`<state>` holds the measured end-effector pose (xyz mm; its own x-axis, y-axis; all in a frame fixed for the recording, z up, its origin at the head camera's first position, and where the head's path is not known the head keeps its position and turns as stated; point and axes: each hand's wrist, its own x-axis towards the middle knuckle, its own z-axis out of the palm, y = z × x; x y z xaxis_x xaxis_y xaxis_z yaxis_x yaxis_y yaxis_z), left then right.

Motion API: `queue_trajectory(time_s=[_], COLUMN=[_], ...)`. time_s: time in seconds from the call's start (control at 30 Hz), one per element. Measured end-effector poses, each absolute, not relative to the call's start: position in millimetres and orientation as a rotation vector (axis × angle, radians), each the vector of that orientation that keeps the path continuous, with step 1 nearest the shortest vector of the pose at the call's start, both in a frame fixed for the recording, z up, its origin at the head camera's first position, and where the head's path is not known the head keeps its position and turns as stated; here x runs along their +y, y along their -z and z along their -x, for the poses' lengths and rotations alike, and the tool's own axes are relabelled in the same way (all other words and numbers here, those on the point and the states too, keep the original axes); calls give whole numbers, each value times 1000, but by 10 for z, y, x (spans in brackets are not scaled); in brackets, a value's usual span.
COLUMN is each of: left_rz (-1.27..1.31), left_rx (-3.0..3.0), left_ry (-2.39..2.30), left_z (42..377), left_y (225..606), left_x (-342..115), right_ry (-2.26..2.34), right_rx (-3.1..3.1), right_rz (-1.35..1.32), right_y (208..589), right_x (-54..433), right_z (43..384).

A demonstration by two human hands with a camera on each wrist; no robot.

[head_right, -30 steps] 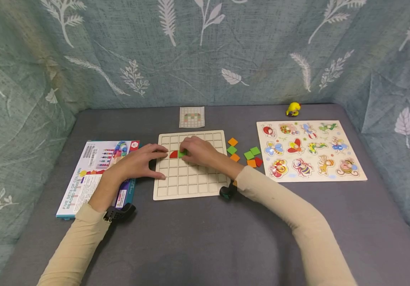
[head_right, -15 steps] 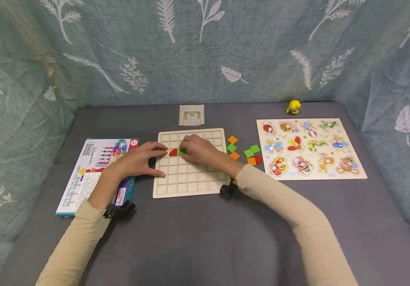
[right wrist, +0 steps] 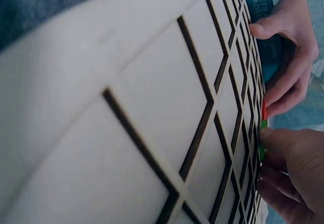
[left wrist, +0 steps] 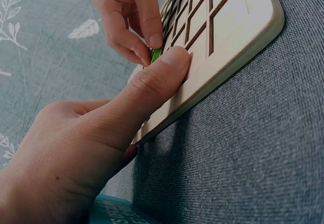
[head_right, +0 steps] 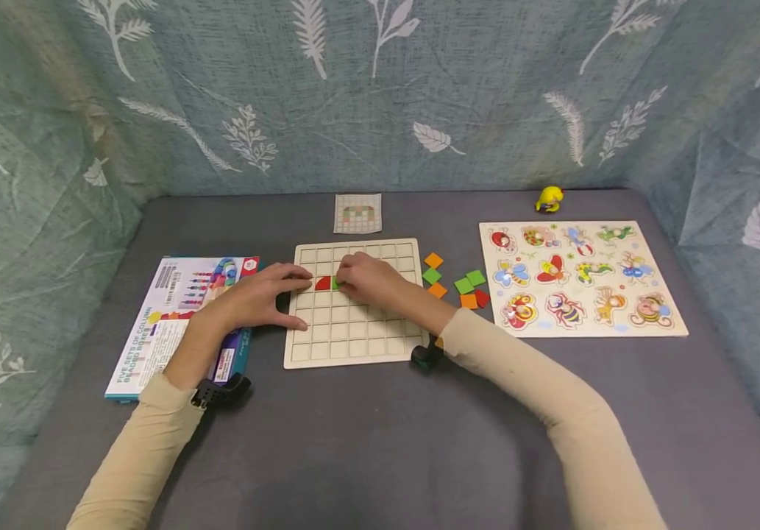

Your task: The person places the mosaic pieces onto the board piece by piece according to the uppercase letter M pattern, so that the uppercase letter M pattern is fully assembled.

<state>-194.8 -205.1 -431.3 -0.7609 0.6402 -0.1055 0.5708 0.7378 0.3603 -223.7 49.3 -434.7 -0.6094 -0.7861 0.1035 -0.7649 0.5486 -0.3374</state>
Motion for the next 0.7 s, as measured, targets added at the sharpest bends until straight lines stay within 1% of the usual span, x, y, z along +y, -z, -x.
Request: queue_trajectory(time_s=[0.3, 0.43, 0.6, 0.7], left_rz=[-979, -980, -986, -980], left_rx=[2734, 2734, 2730, 2731], left_ry=[-452, -453, -449, -456], left_z=[1953, 1955, 1944, 1936], left_y=[4310, 4313, 4323, 4313], left_x=[-2050, -2043, -2046, -2053], right_ry=[552, 481, 322, 310], right_rx=[2708, 2714, 2757, 2790], right_rz=[1327, 1300, 1389, 1411], right_y=[4341, 4329, 4321, 4286], right_x=[470, 462, 499, 612], right_z=[2281, 2280, 2213, 2160])
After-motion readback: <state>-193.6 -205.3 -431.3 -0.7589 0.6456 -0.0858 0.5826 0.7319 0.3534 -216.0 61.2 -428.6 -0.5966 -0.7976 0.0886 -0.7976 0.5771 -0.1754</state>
